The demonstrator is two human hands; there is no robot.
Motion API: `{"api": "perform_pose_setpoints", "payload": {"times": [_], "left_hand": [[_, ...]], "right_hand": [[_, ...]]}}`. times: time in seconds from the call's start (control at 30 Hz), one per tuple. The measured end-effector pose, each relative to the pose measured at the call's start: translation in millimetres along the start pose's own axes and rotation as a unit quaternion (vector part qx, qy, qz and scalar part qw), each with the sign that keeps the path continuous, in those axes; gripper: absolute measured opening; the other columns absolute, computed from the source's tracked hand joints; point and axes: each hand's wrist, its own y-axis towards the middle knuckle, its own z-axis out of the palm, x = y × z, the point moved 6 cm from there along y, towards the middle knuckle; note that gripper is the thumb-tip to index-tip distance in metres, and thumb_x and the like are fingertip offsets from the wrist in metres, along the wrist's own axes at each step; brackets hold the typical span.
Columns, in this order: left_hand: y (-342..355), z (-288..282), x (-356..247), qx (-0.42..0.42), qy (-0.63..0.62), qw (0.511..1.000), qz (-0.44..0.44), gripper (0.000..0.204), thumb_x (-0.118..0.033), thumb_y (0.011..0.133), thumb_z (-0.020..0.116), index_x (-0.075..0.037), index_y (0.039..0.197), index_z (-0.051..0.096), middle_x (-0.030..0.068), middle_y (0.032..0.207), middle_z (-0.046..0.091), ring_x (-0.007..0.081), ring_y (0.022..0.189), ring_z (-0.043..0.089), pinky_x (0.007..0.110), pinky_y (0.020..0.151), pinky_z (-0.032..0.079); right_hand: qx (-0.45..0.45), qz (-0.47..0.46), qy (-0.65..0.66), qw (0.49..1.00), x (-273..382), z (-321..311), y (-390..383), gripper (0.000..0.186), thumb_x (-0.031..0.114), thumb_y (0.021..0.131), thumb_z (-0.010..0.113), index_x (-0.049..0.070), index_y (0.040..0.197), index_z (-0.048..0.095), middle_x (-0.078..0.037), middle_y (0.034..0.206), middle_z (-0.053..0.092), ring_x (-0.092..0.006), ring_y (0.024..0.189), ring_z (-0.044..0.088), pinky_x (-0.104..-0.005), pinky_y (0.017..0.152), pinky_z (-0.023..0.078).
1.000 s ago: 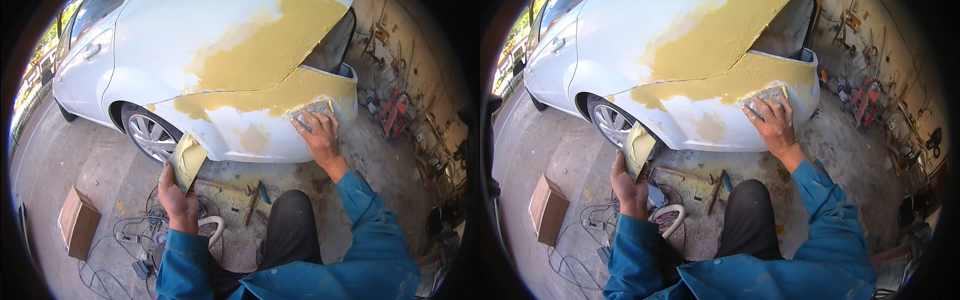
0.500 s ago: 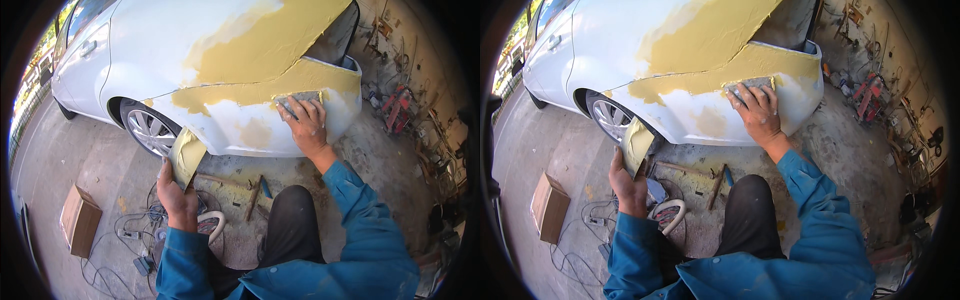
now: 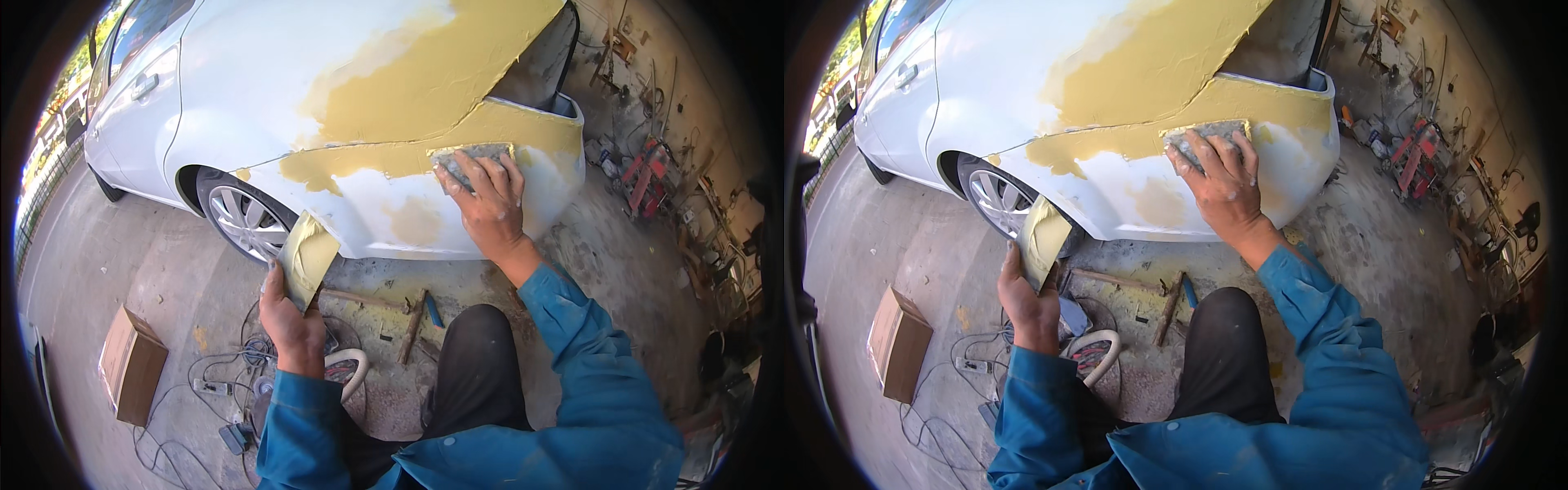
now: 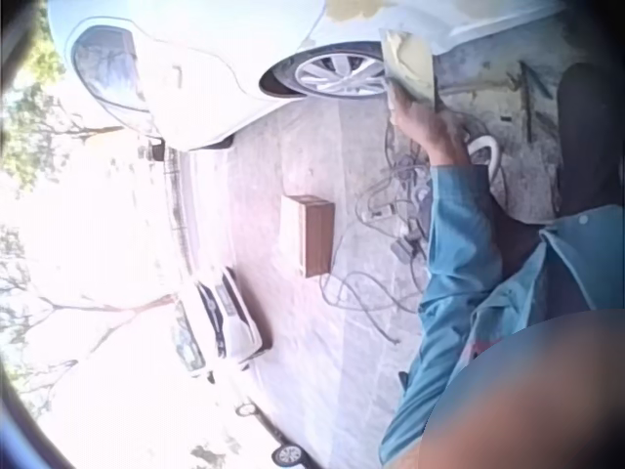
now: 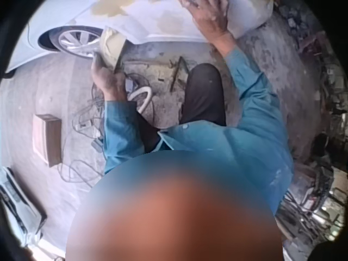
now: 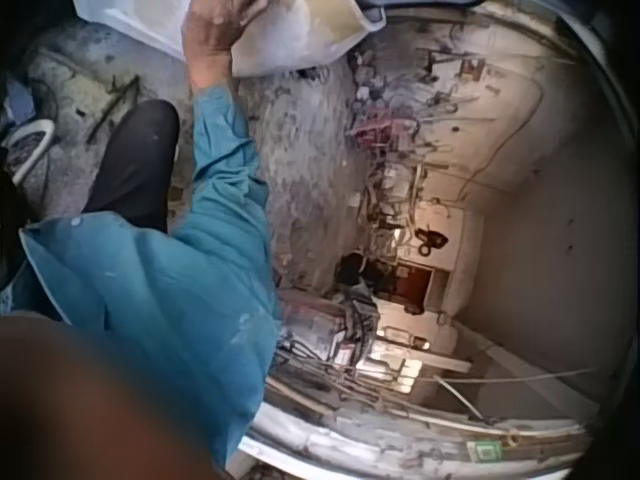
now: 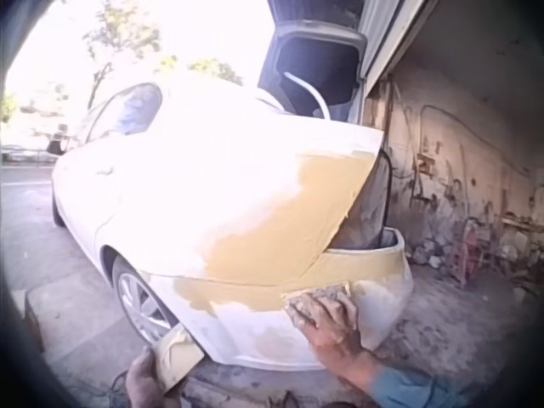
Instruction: The person applies yellow body filler to the rear bumper of a white car using a putty knife. They repeatedly scoop filler from a mixing board and spread it over the damaged area, smoothing the surface.
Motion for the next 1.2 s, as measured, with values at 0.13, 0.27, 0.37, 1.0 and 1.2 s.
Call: {"api": "perform_pose_setpoints", "payload": {"times": [0.13, 0.27, 0.37, 1.0, 1.2], "left_hand": [[0.0, 0.8, 0.4, -0.005, 0.005, 1.000, -0.001, 0.038, -0.035, 0.117, 0.055, -0.009, 0.142, 0.066, 0.0053, 0.133, 0.077, 0.0227, 0.118, 0.075, 0.042, 0.098, 0.057], [-0.1, -0.5, 0.4, 0.001, 0.005, 1.000, -0.001, 0.038, -0.036, 0.117, 0.054, -0.009, 0.141, 0.066, 0.0049, 0.133, 0.077, 0.0222, 0.120, 0.075, 0.043, 0.099, 0.057], [-1.7, 0.9, 1.7, 0.001, 0.005, 1.000, -0.012, 0.037, -0.036, 0.117, 0.055, -0.010, 0.141, 0.067, 0.0040, 0.133, 0.077, 0.0217, 0.119, 0.074, 0.043, 0.099, 0.056], [-3.3, 2.3, 1.8, 0.012, 0.009, 1.000, -0.009, 0.035, -0.037, 0.116, 0.056, -0.013, 0.139, 0.069, 0.0007, 0.132, 0.077, 0.0192, 0.117, 0.074, 0.042, 0.099, 0.052], [-1.6, 3.4, 5.7, 0.015, 0.006, 1.000, -0.008, 0.038, -0.036, 0.116, 0.056, -0.008, 0.140, 0.068, 0.0054, 0.134, 0.077, 0.0225, 0.120, 0.074, 0.043, 0.100, 0.057]], "right_hand": [[0.016, -0.005, 0.000, 1.000, 3.5, 23.2, -10.5, 0.051, 0.006, 0.094, 0.069, 0.027, 0.139, 0.080, -0.002, 0.148, 0.066, -0.0252, 0.132, 0.057, -0.0560, 0.124, 0.036], [0.061, -0.023, -0.001, 0.998, 5.6, 32.2, -46.6, 0.050, 0.007, 0.093, 0.070, 0.026, 0.138, 0.080, -0.002, 0.147, 0.067, -0.0245, 0.132, 0.057, -0.0550, 0.124, 0.037], [0.097, -0.028, 0.005, 0.995, 0.3, 15.5, -59.4, 0.049, 0.006, 0.093, 0.070, 0.025, 0.136, 0.082, -0.003, 0.147, 0.067, -0.0250, 0.132, 0.058, -0.0555, 0.125, 0.036], [-0.010, 0.011, -0.064, 0.998, -66.3, -1.0, -26.2, 0.050, 0.009, 0.096, 0.069, 0.029, 0.141, 0.079, -0.002, 0.153, 0.064, -0.0258, 0.136, 0.054, -0.0541, 0.124, 0.038], [0.073, 0.040, -0.010, 0.996, -38.1, -6.8, -73.0, 0.046, 0.005, 0.097, 0.072, 0.026, 0.137, 0.081, -0.004, 0.146, 0.068, -0.0296, 0.130, 0.058, -0.0557, 0.121, 0.040]]}}
